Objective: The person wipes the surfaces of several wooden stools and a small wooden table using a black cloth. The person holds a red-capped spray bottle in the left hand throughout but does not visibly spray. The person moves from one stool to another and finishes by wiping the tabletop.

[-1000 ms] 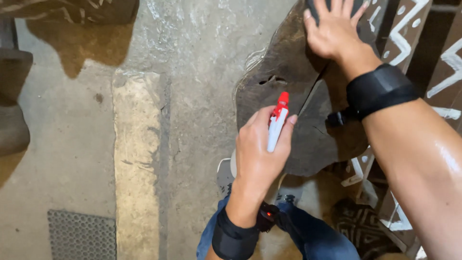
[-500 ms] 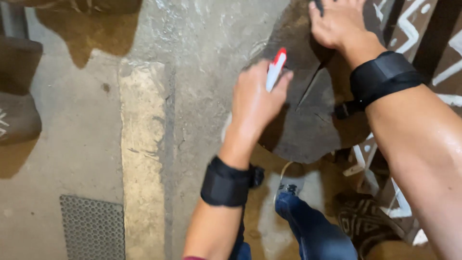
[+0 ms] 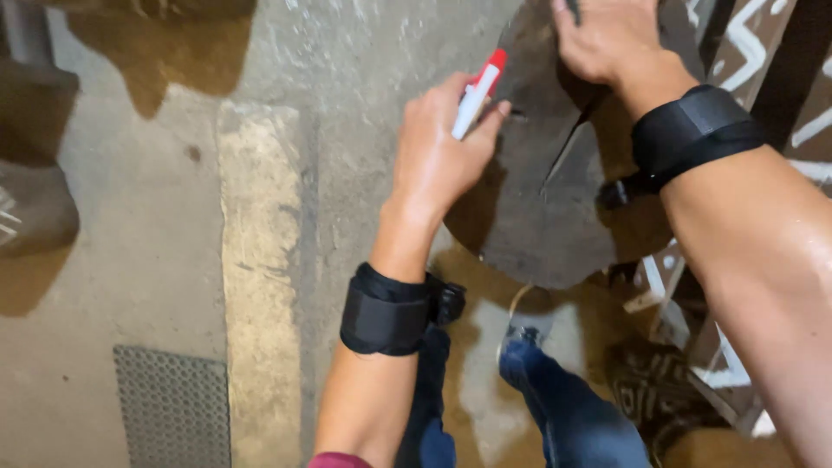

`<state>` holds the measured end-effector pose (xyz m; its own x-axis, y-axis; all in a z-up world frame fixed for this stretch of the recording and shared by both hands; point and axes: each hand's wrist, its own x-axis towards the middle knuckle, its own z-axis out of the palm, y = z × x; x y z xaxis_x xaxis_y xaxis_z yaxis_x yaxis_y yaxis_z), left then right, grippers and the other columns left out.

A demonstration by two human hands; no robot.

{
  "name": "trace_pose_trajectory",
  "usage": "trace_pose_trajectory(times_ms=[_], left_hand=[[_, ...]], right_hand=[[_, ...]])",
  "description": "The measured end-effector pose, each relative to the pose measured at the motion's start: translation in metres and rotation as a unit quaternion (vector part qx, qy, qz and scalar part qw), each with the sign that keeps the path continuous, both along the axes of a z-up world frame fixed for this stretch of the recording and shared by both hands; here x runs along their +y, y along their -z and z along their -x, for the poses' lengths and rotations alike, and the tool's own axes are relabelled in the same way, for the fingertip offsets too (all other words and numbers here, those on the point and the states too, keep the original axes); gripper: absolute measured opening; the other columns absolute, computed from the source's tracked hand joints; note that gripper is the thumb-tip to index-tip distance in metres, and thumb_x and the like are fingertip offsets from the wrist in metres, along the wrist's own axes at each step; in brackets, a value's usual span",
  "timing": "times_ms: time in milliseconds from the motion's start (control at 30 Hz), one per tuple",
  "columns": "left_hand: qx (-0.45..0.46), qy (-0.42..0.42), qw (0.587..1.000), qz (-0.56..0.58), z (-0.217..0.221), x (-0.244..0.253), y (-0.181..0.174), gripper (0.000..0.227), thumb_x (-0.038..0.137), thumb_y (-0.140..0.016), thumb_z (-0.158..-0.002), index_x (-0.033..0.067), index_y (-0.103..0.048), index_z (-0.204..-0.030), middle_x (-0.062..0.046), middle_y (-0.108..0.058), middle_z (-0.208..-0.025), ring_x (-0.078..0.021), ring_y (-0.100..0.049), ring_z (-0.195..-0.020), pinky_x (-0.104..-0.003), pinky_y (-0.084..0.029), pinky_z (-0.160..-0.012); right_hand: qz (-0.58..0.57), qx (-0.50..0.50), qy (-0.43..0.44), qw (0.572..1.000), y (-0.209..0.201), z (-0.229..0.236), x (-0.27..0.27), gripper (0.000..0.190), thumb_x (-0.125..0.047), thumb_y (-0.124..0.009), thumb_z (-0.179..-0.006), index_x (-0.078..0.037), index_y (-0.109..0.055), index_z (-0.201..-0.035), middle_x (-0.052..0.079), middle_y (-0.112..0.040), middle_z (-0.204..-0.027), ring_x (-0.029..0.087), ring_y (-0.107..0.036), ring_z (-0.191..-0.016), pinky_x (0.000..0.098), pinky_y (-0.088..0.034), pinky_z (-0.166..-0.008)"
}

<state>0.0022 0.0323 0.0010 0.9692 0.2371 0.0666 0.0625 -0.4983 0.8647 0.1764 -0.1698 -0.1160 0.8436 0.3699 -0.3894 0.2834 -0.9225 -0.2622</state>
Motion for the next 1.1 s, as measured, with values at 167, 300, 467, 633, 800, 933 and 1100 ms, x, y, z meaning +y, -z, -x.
trace_pose_trajectory(times_ms=[167,300,467,633,800,933,1100], left_hand=[[0.012,-0.018,0.999,-0.031,0.015,0.012,0.0,0.027,0.023,-0.08,-0.087,0.0043,-0.071,-0.104,-0.022,-0.073,-0.087,-0.0423,-0.071,-0.086,-0.046,-0.055,-0.071],[0.052,-0.037,0.998,-0.013,0.031,0.008,0.0,0.025,0.024,-0.079,-0.088,0.0045,-0.071,-0.102,-0.021,-0.073,-0.086,-0.0404,-0.073,-0.085,-0.045,-0.056,-0.068],[0.05,-0.049,0.998,0.01,0.064,-0.002,-0.003,0.028,0.023,-0.077,-0.089,0.0036,-0.07,-0.106,-0.021,-0.072,-0.085,-0.0383,-0.074,-0.081,-0.042,-0.055,-0.068],[0.14,-0.059,0.986,0.069,0.087,-0.003,-0.023,0.024,0.023,-0.077,-0.088,0.0057,-0.071,-0.103,-0.017,-0.07,-0.074,-0.0336,-0.073,-0.066,-0.039,-0.054,-0.063],[0.105,0.017,0.992,0.066,0.111,-0.005,-0.011,0.022,0.021,-0.077,-0.088,0.0059,-0.07,-0.103,-0.016,-0.073,-0.082,-0.0355,-0.073,-0.076,-0.04,-0.055,-0.066],[0.146,0.074,0.986,0.028,0.124,-0.006,-0.002,0.025,0.024,-0.079,-0.086,0.0057,-0.071,-0.102,-0.02,-0.072,-0.082,-0.0408,-0.071,-0.079,-0.045,-0.054,-0.067],[0.138,0.06,0.988,-0.016,0.134,-0.013,0.013,0.028,0.03,-0.081,-0.083,0.0058,-0.07,-0.092,-0.022,-0.07,-0.077,-0.0446,-0.068,-0.078,-0.049,-0.053,-0.066]], right_hand=[[-0.139,-0.131,-0.253,0.949,-0.006,0.065,0.018,0.061,-0.037,-0.051,-0.108,-0.016,-0.045,-0.165,0.028,-0.014,-0.171,0.055,-0.009,-0.154,0.0723,-0.011,-0.12],[-0.161,-0.068,-0.279,0.944,-0.024,0.105,0.017,0.058,-0.038,-0.052,-0.106,-0.018,-0.045,-0.16,0.025,-0.013,-0.171,0.05,-0.003,-0.156,0.0673,-0.005,-0.124],[-0.253,-0.026,-0.208,0.944,-0.018,0.111,0.015,0.051,-0.026,-0.051,-0.107,-0.014,-0.049,-0.156,0.022,-0.026,-0.171,0.047,-0.015,-0.157,0.0612,-0.013,-0.125],[-0.4,0.063,0.063,0.912,-0.048,0.116,0.01,0.039,-0.027,-0.046,-0.114,-0.013,-0.058,-0.147,0.023,-0.053,-0.148,0.036,-0.045,-0.144,0.0397,-0.035,-0.119],[-0.475,0.03,0.16,0.865,-0.072,0.147,-0.014,0.036,-0.027,-0.044,-0.116,-0.011,-0.061,-0.144,0.02,-0.068,-0.138,0.026,-0.064,-0.133,0.0328,-0.044,-0.117],[-0.393,-0.078,0.107,0.91,-0.078,0.176,-0.022,0.037,-0.021,-0.046,-0.117,-0.004,-0.058,-0.148,0.03,-0.055,-0.151,0.038,-0.047,-0.15,0.0407,-0.035,-0.124],[-0.363,-0.095,0.11,0.921,-0.061,0.186,-0.022,0.038,-0.02,-0.047,-0.112,-0.004,-0.058,-0.146,0.035,-0.049,-0.152,0.045,-0.041,-0.149,0.0441,-0.033,-0.121]])
